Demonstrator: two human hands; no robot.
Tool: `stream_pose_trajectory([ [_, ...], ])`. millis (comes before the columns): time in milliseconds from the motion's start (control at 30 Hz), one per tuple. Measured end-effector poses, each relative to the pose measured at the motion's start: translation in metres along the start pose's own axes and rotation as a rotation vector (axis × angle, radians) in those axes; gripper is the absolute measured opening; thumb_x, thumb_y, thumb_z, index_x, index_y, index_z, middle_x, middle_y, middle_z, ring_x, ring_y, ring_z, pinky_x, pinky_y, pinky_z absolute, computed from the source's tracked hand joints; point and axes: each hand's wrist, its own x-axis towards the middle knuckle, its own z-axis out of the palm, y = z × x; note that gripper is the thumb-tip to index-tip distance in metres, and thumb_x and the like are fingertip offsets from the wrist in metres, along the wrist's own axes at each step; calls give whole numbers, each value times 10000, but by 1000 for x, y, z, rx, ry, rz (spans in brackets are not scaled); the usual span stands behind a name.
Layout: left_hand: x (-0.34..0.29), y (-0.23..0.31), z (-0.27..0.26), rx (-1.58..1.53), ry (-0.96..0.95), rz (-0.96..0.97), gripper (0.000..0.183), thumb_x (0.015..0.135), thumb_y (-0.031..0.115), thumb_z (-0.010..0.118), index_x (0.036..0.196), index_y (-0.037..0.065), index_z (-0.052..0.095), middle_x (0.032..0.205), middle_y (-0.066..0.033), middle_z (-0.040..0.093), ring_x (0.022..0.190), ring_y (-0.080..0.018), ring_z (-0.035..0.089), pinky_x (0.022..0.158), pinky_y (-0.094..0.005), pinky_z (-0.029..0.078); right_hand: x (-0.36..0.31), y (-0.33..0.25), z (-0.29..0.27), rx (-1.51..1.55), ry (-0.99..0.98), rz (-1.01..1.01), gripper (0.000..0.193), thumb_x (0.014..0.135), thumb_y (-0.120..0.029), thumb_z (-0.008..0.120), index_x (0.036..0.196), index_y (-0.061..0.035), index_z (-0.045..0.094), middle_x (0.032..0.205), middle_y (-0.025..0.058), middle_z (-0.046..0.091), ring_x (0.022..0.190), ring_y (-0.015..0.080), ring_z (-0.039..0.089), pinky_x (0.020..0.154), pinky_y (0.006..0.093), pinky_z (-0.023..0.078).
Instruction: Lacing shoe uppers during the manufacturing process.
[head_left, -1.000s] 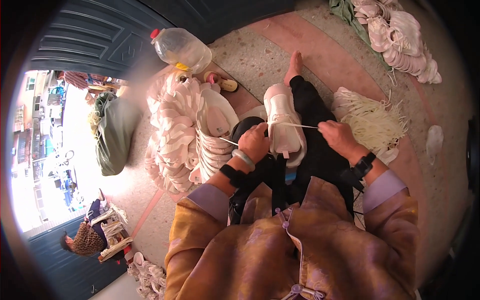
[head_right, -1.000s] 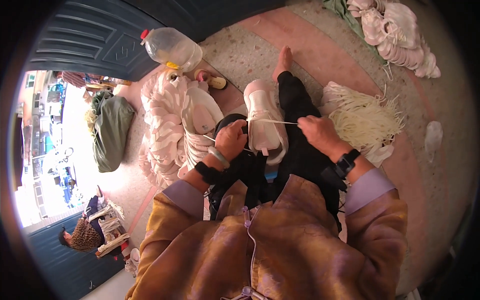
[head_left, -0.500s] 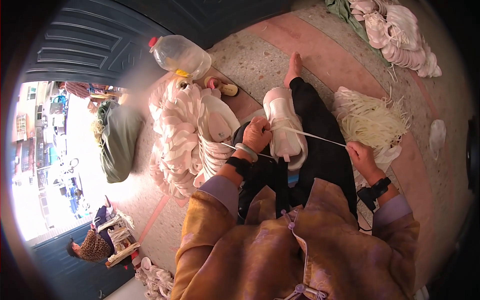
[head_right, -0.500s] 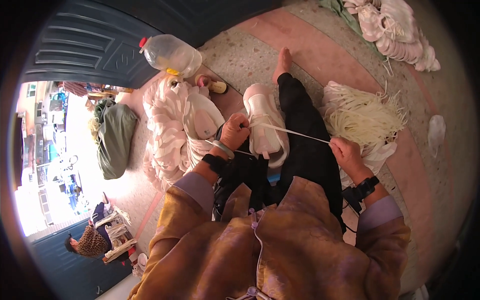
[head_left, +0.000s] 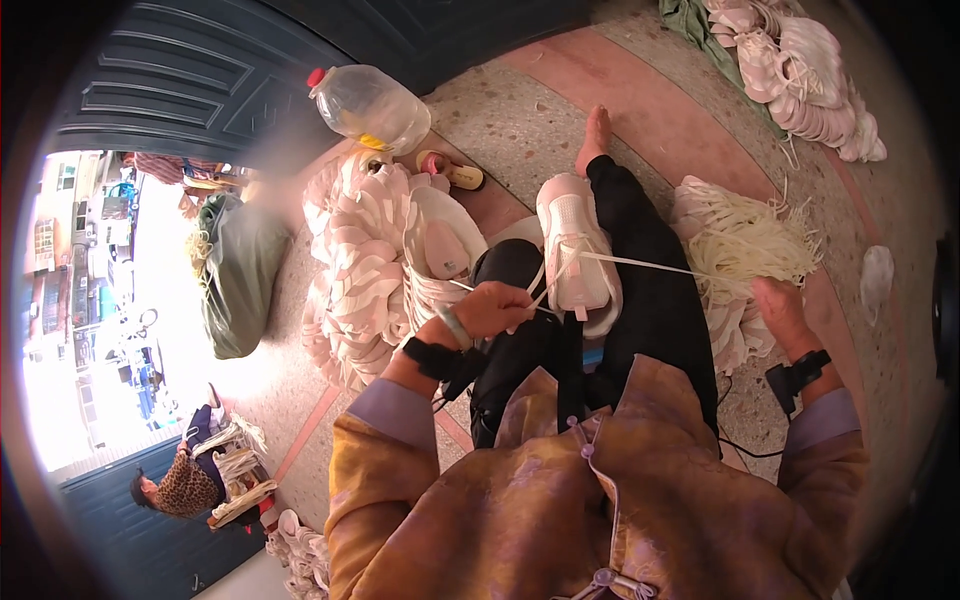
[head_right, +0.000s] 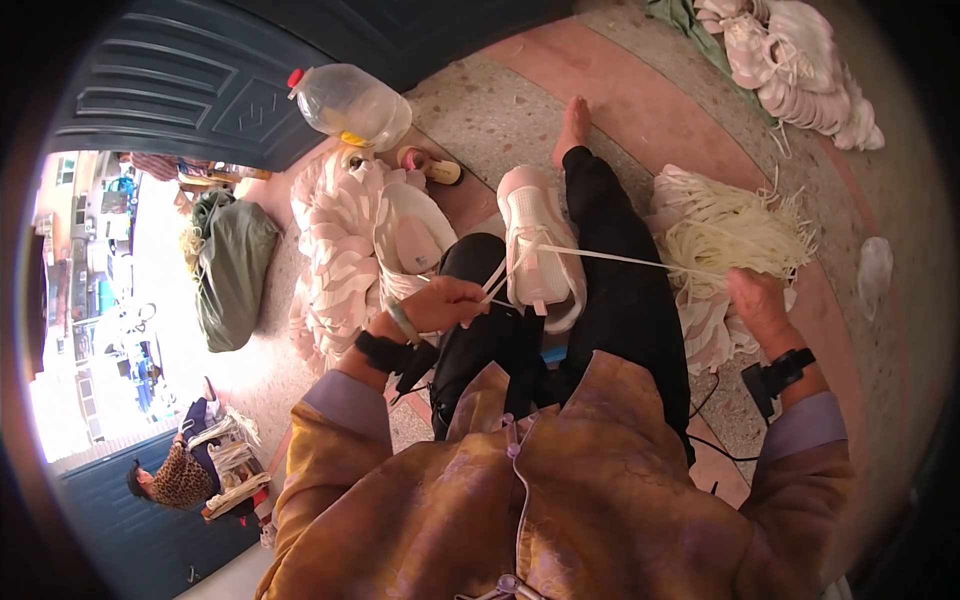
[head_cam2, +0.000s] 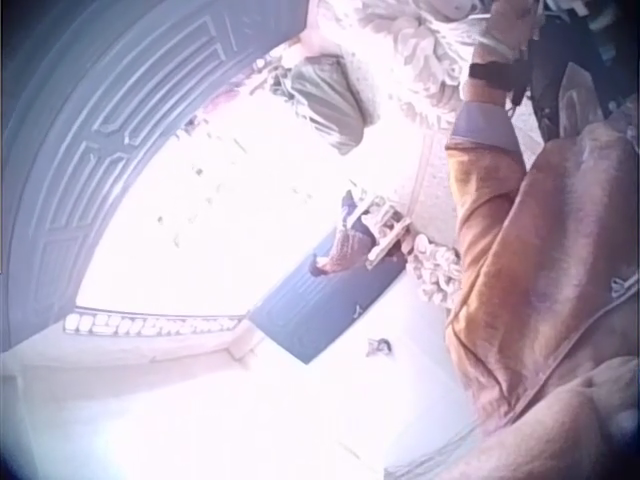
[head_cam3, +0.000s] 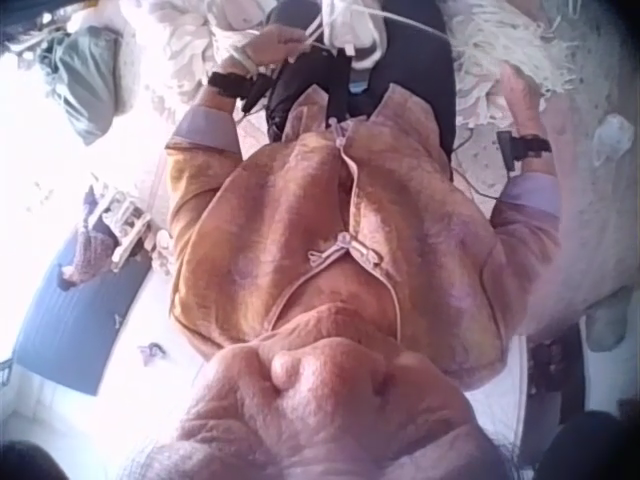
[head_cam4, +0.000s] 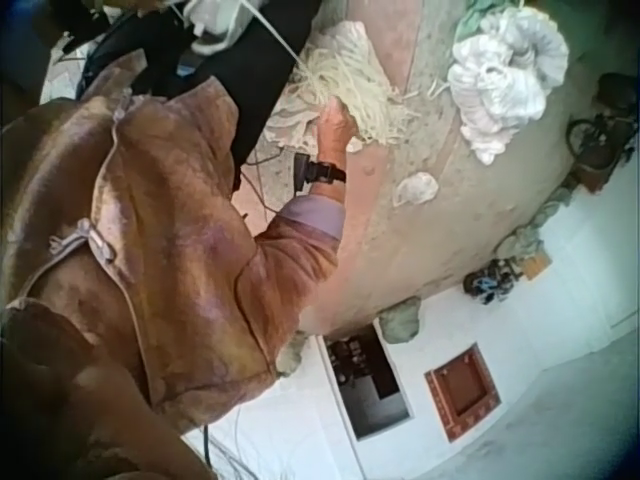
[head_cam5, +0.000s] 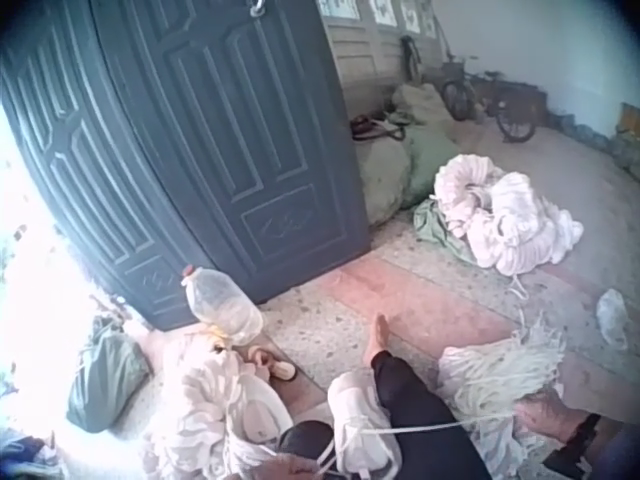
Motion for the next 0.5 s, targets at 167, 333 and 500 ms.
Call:
stream_pose_trajectory([
  [167, -53, -31, -16, 158, 248, 258, 112, 818, 119, 563, 805, 10, 586, 577, 12, 466, 541, -66, 421, 491, -235, 366, -19, 50, -33, -158, 58, -5, 55, 762, -64, 512, 802, -27, 522, 721, 145, 565, 675, 338, 551, 606, 412, 440],
  [333, -132, -56, -67, 332, 565, 158, 49, 773, 67, 582, 781, 24, 603, 591, -103, 528, 533, -174, 498, 524, -301, 418, -45, 133, -83, -463, 21, 149, 153, 843, -126, 470, 874, -29, 584, 820, 172, 594, 764, 358, 557, 673, 420, 436],
  [500, -224, -73, -109, 797, 822, -92, 85, 777, 132, 566, 737, 62, 595, 674, -152, 574, 609, -332, 561, 539, -371, 452, -18, 177, -114, -440, -54, 596, 277, 891, -217, 400, 972, -6, 561, 914, 179, 602, 834, 323, 564, 743, 372, 447],
])
